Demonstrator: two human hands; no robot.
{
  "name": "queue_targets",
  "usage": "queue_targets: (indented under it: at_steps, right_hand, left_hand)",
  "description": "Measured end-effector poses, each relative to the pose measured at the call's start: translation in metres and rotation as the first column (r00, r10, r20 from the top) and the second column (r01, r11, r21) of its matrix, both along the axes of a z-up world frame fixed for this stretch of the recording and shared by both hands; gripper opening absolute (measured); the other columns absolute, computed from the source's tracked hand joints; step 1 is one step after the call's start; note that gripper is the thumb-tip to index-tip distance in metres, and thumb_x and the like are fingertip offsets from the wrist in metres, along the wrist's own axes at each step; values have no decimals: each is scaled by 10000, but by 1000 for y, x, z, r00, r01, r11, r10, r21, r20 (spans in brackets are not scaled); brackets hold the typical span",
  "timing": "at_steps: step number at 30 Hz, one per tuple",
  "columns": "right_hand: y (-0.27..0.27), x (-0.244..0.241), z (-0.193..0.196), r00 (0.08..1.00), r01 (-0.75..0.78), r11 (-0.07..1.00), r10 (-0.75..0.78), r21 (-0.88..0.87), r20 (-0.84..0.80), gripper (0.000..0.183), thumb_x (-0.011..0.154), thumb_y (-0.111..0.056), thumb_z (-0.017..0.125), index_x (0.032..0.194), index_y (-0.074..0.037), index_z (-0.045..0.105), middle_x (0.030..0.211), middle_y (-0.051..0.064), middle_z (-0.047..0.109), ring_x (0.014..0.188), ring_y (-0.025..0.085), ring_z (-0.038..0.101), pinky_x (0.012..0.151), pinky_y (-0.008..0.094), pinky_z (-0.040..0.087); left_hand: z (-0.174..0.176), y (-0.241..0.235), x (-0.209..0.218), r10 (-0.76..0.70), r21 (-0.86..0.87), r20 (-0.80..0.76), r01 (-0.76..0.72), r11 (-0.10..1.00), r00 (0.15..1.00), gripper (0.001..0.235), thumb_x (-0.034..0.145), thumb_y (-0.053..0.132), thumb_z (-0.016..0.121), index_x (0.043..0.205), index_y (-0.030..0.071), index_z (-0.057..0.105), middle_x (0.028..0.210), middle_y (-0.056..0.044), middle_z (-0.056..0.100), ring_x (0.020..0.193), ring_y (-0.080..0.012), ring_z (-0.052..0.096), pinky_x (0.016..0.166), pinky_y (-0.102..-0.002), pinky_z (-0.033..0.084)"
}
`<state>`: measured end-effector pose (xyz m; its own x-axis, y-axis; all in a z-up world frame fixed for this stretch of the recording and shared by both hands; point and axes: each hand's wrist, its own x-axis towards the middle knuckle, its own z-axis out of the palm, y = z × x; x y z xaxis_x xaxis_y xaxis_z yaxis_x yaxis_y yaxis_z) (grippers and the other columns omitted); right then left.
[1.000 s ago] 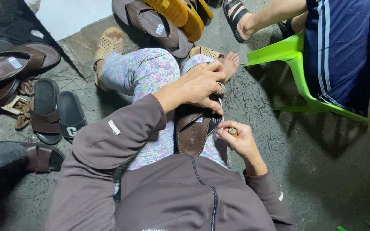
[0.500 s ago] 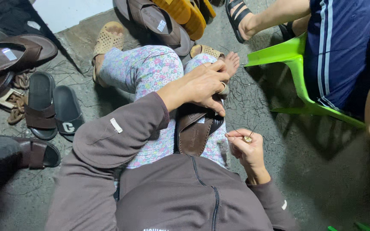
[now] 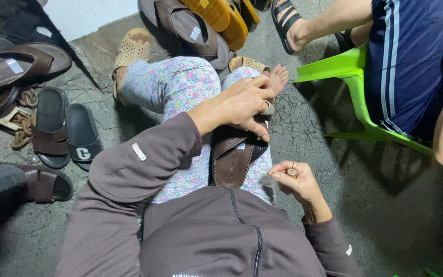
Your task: The person sits on the floor and sews a brown leather sandal using a needle and thread. They hold the sandal on their lap, repeatedly push the needle through the sole, and pull the thread to secure the stitching. The person briefly hands the sandal to another person before resuming the sewing.
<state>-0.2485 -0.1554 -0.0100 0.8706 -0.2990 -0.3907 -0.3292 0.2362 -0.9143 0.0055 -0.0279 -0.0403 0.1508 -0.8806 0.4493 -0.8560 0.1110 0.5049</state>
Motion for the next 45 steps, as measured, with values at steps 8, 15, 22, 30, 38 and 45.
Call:
queue_targets:
  at_steps: [8,15,22,30,38,45]
  right_hand:
    - [-2,42,13,701,-319,921,388,-223,599,199,805,-150,685,729,33,687,729,259,668,1027,533,590,841,550,473]
    - [-8,39,7,901,163,981,-191,103,390,34,783,106,573,755,124,568,411,56,208,337,149,278,279,283,307]
    - [6,39,23,918,341,940,-328,-20,223,72,780,42,646,789,95,598,410,43,229,316,130,318,264,259,310]
    - [18,23,35,914,362,923,-325,-130,241,56,789,68,634,761,95,594,441,40,221,372,97,246,310,247,258]
    - [28,23,53,958,235,927,-169,-292,232,51,743,58,708,766,80,669,392,125,427,334,124,397,319,254,335]
    - [32,14,42,991,105,931,-69,-351,115,89,730,-18,768,797,22,725,485,115,571,379,98,498,345,235,424]
  left_hand:
    - [1,5,-3,15,-24,-11,-15,1000,1000,621,680,753,644,673,132,637,932,0,616,1043,-247,465,744,-385,442]
    - [-1,5,1,21,-11,-31,-21,1000,999,605,646,775,649,672,171,632,924,29,630,1051,-247,474,760,-396,441]
    - [0,4,-1,27,15,-35,-27,1000,999,629,632,784,649,659,156,635,932,33,639,1055,-238,478,764,-394,437]
    - [6,10,-5,2,10,-52,-1,1000,999,632,640,778,651,657,147,624,964,26,635,1075,-237,470,778,-389,436]
    - [49,67,-25,-44,125,16,41,991,999,440,634,440,783,740,36,646,1315,-87,547,1296,-352,399,735,-467,508]
    - [61,106,-63,93,292,124,-126,948,988,355,661,98,749,994,81,627,1496,-97,388,1308,-377,434,840,-415,551]
